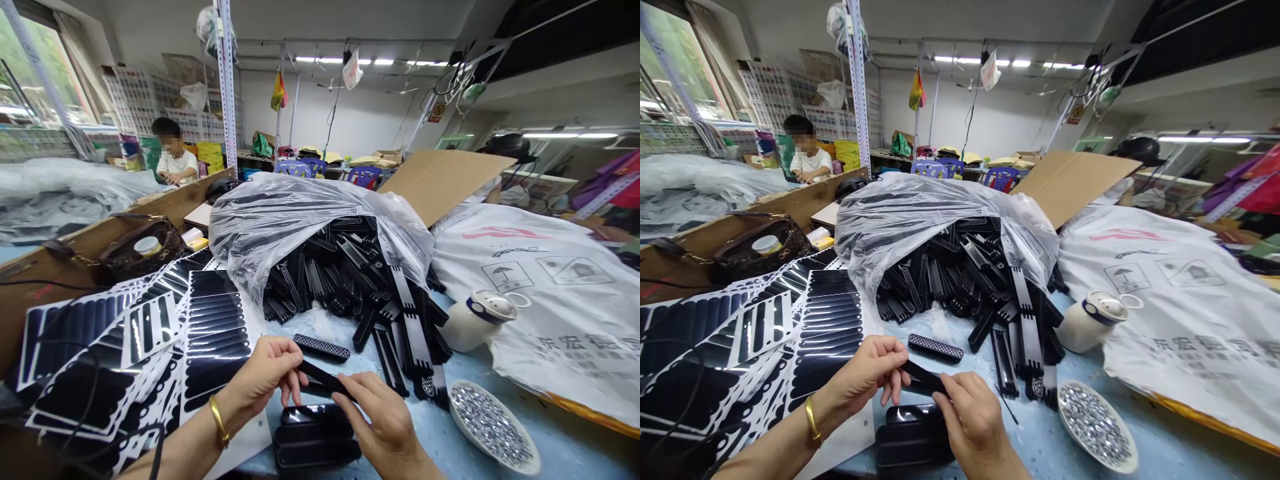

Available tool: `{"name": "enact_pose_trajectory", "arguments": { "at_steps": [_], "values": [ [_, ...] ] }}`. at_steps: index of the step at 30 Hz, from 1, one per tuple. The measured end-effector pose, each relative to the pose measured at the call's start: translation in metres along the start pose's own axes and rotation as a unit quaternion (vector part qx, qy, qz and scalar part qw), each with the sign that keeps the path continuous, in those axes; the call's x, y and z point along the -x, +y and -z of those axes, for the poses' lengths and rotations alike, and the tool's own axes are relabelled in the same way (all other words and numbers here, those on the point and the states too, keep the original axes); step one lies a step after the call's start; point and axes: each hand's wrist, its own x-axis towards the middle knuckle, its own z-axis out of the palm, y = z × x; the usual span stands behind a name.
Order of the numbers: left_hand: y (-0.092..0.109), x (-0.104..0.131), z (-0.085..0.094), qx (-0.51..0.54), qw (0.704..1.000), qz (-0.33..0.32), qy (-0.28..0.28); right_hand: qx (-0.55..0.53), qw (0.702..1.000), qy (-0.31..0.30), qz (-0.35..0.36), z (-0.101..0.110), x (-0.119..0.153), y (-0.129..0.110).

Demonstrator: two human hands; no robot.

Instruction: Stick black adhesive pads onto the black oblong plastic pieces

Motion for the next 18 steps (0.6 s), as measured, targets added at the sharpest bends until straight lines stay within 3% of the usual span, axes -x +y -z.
{"name": "enact_pose_trajectory", "arguments": {
  "at_steps": [2,4,7,10,14,16,18],
  "values": [
    [0.0,-0.009,0.006,-0.064,0.998,-0.002,0.009,-0.01,1.0,-0.011,-0.02,0.004,-0.001,0.006],
    [0.002,-0.019,0.015,-0.165,0.983,-0.047,0.064,-0.009,0.999,-0.011,-0.052,0.012,-0.002,0.015],
    [0.003,-0.029,0.027,-0.346,0.914,-0.155,0.143,0.002,0.988,0.004,-0.152,0.027,-0.005,0.031],
    [-0.002,-0.032,0.033,-0.498,0.835,-0.225,0.059,-0.027,0.967,-0.013,-0.253,0.031,-0.005,0.044],
    [-0.015,-0.031,0.024,-0.594,0.771,-0.215,-0.083,-0.102,0.952,-0.043,-0.286,0.007,0.003,0.05],
    [-0.02,-0.028,0.018,-0.584,0.778,-0.196,-0.123,-0.13,0.943,-0.071,-0.298,-0.005,0.01,0.047],
    [-0.021,-0.023,0.013,-0.504,0.836,-0.169,-0.135,-0.15,0.931,-0.104,-0.315,-0.011,0.017,0.043]
  ]
}}
